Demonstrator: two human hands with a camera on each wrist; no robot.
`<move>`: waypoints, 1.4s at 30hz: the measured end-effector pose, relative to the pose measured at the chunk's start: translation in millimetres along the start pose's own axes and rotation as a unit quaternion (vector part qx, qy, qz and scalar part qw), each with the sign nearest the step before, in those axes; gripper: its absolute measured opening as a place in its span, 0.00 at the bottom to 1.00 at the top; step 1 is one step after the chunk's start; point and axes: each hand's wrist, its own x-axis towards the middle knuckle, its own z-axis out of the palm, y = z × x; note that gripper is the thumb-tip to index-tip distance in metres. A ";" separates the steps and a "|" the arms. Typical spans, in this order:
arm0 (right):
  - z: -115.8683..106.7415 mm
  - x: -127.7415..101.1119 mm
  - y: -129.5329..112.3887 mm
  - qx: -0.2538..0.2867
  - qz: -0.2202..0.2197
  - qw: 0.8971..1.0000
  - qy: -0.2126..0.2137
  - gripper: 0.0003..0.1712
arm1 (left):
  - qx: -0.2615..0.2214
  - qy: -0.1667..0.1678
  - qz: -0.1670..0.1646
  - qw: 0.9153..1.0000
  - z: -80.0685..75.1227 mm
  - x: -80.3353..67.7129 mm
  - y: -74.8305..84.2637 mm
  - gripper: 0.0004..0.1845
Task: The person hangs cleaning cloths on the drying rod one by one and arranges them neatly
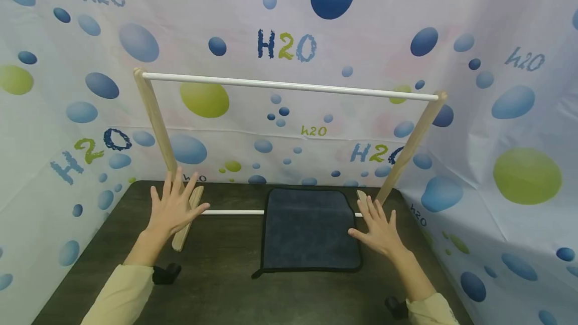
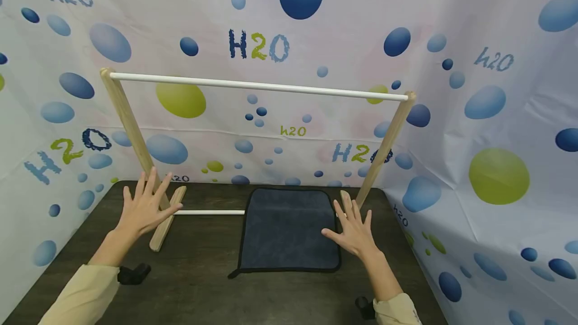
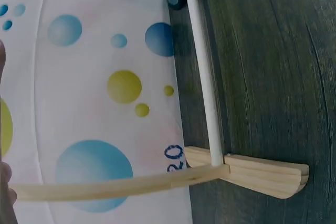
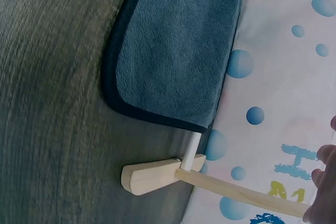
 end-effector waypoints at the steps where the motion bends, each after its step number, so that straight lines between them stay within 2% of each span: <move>1: 0.7 1.2 0.9 0.004 0.001 1.000 -0.001 0.54 | -0.004 0.009 -0.005 1.000 -0.5 0.9 -1.5 0.47; 6: 3.2 8.3 5.2 0.031 0.005 0.999 -0.007 0.51 | -0.032 0.074 -0.034 0.996 -1.3 5.2 -11.5 0.45; 9: 5.3 12.5 8.3 0.078 0.010 0.997 -0.015 0.49 | -0.046 0.115 -0.037 0.992 -1.7 9.0 -18.2 0.43; 13: 10.1 17.3 12.6 0.165 0.019 0.986 -0.032 0.44 | -0.059 0.164 -0.034 0.984 -1.8 16.3 -27.2 0.40; 15: 13.3 18.4 13.0 0.196 0.023 0.979 -0.041 0.43 | -0.068 0.177 -0.041 0.981 -3.1 20.0 -32.0 0.39; 19: 20.3 19.7 11.7 0.225 0.019 0.973 -0.049 0.42 | -0.109 0.168 -0.060 0.978 -8.8 26.6 -40.4 0.38; 24: 29.4 19.7 9.7 0.249 -0.001 0.967 -0.048 0.41 | -0.161 0.132 -0.052 0.977 -15.2 34.3 -49.0 0.38; 27: 33.5 18.9 8.5 0.282 0.024 0.957 -0.066 0.40 | -0.180 0.125 -0.041 0.975 -17.8 39.6 -50.8 0.38; 31: 43.7 15.9 8.9 0.313 0.074 0.943 -0.082 0.39 | -0.204 0.140 -0.015 0.969 -19.3 46.6 -52.0 0.39; 36: 58.2 15.2 8.4 0.299 0.097 0.945 -0.085 0.40 | -0.217 0.148 0.012 0.965 -22.0 53.1 -54.0 0.42; 39: 64.9 15.6 7.5 0.277 0.116 0.949 -0.097 0.43 | -0.211 0.149 0.015 0.966 -23.1 57.1 -54.5 0.42; 42: 68.9 15.7 6.4 0.273 0.140 0.944 -0.119 0.46 | -0.206 0.149 0.008 0.967 -23.1 60.2 -54.5 0.42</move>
